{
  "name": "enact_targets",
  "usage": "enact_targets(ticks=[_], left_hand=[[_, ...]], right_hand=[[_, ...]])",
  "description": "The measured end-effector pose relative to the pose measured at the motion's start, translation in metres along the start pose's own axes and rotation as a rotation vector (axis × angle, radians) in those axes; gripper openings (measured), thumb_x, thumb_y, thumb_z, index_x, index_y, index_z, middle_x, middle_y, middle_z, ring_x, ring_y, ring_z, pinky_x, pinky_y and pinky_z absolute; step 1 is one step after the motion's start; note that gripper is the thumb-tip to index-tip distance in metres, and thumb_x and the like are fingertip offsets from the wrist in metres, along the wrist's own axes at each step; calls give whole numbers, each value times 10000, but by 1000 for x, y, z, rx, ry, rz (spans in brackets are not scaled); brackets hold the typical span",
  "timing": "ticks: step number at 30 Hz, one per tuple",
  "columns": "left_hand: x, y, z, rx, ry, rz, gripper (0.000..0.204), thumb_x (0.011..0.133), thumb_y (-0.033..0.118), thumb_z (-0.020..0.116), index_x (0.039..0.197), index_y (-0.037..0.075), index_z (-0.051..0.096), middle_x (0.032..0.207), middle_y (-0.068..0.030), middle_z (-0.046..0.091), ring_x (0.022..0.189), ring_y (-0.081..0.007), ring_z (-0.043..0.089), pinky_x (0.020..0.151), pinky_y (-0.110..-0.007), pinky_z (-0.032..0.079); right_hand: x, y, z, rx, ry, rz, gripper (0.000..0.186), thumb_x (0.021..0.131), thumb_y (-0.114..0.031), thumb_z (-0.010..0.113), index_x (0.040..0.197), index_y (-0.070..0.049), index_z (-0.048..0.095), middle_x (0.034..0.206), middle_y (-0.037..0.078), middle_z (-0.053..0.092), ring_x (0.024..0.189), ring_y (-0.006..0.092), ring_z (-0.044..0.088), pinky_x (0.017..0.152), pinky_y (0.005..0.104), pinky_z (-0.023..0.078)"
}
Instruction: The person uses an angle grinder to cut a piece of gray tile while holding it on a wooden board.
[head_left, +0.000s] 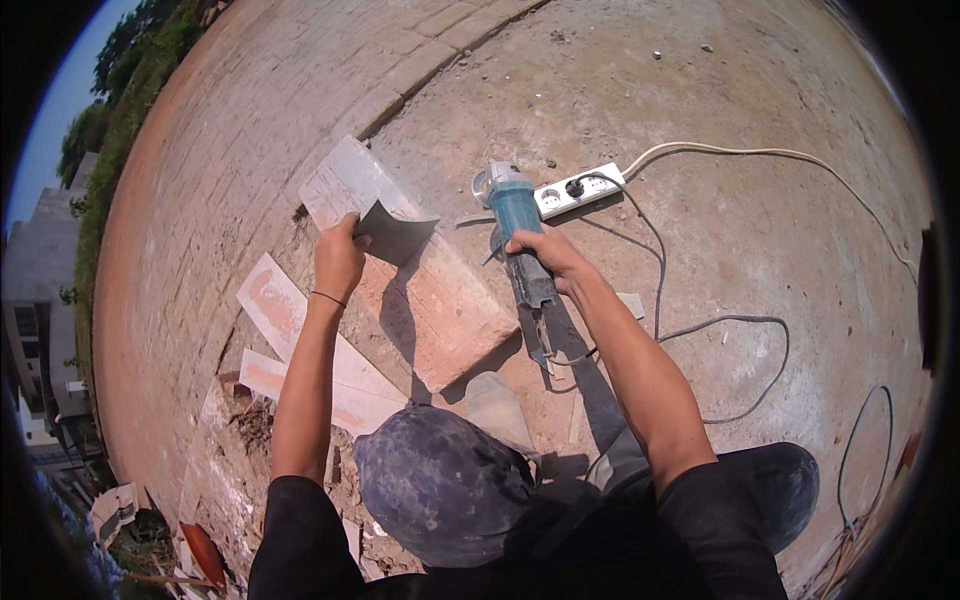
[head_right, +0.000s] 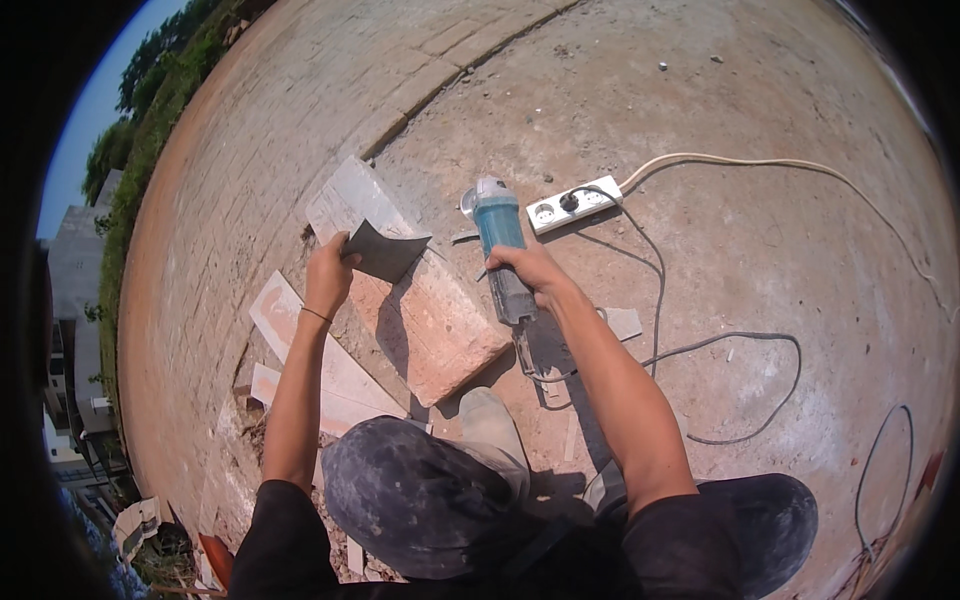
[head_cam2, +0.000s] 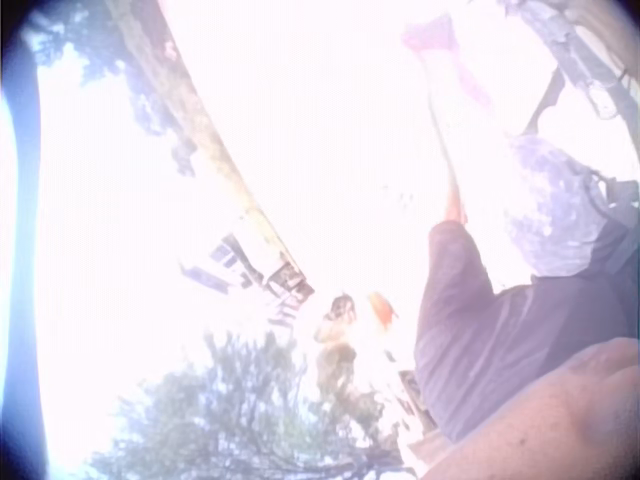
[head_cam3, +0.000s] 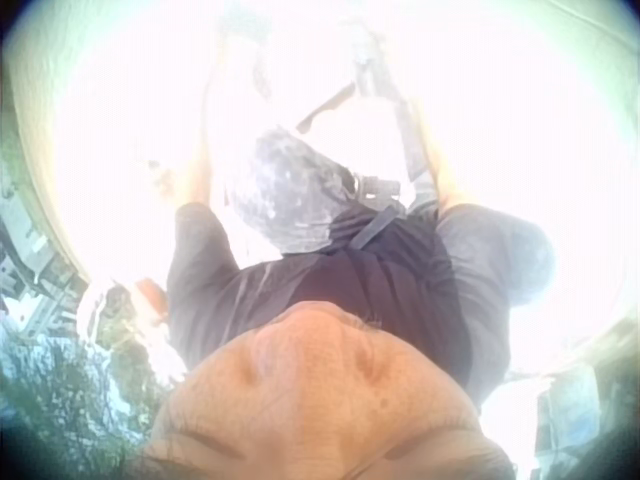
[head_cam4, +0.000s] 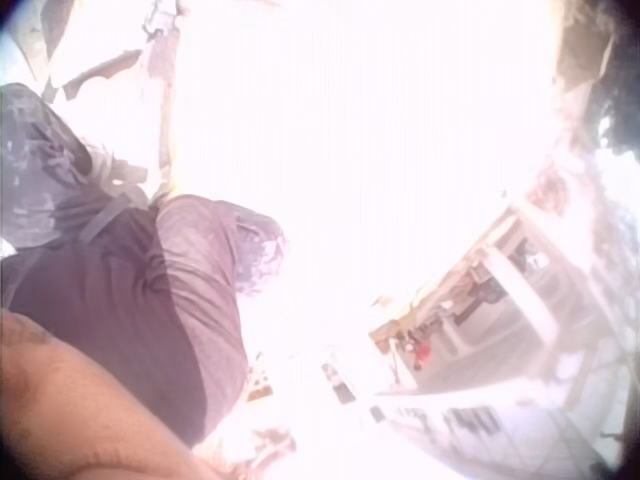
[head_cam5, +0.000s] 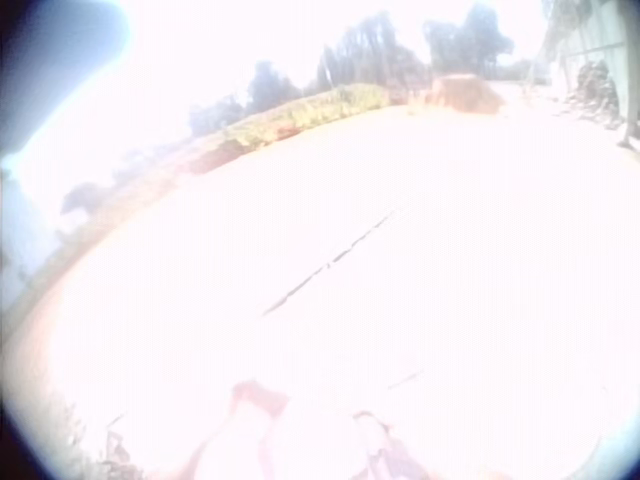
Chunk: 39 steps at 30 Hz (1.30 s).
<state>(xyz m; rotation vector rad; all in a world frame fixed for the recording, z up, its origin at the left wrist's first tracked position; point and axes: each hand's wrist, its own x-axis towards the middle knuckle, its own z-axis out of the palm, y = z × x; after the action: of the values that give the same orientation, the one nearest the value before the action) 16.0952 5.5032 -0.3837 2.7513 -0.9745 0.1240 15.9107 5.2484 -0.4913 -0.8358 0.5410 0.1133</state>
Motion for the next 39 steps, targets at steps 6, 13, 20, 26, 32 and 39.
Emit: enact_targets(ticks=[6,13,20,26,32,39], left_hand=[[-1,1,-7,17,-48,-12,183,771,99,728,847,-12,605,744,-248,610,765,-452,606,643,-490,446],[-11,10,-5,16,2,33,173,759,112,734,828,4,617,721,-231,614,732,-438,612,636,-496,452],[-17,15,-4,25,13,53,164,753,111,736,846,19,635,720,-237,617,718,-426,623,625,-487,467],[-18,15,0,44,44,63,155,760,112,731,841,25,633,713,-228,624,712,-423,628,618,-486,475],[-17,10,0,92,-1,50,227,768,128,741,963,30,680,742,-228,642,719,-406,645,628,-458,489],[-19,12,2,78,29,74,233,764,119,744,968,28,678,739,-224,644,710,-400,648,625,-450,492]], right_hand=[[-7,-2,13,-133,-9,4,400,698,-156,750,1034,-6,592,827,81,619,678,170,614,600,307,509],[-15,-21,38,-263,-129,-4,372,664,-198,779,955,-18,634,826,72,641,688,146,603,620,284,480],[-11,-23,57,-401,-208,-57,467,628,-216,790,1009,-6,622,899,100,646,769,177,614,694,293,489],[-8,-21,61,-416,-211,-23,510,616,-232,793,1029,5,611,922,111,642,774,185,617,702,310,496],[-8,-22,64,-406,-234,-21,528,618,-222,784,1044,24,591,924,127,637,758,197,619,686,309,500],[0,-19,59,-436,-229,-27,493,622,-219,778,1008,27,596,900,124,637,733,193,617,655,312,500]])
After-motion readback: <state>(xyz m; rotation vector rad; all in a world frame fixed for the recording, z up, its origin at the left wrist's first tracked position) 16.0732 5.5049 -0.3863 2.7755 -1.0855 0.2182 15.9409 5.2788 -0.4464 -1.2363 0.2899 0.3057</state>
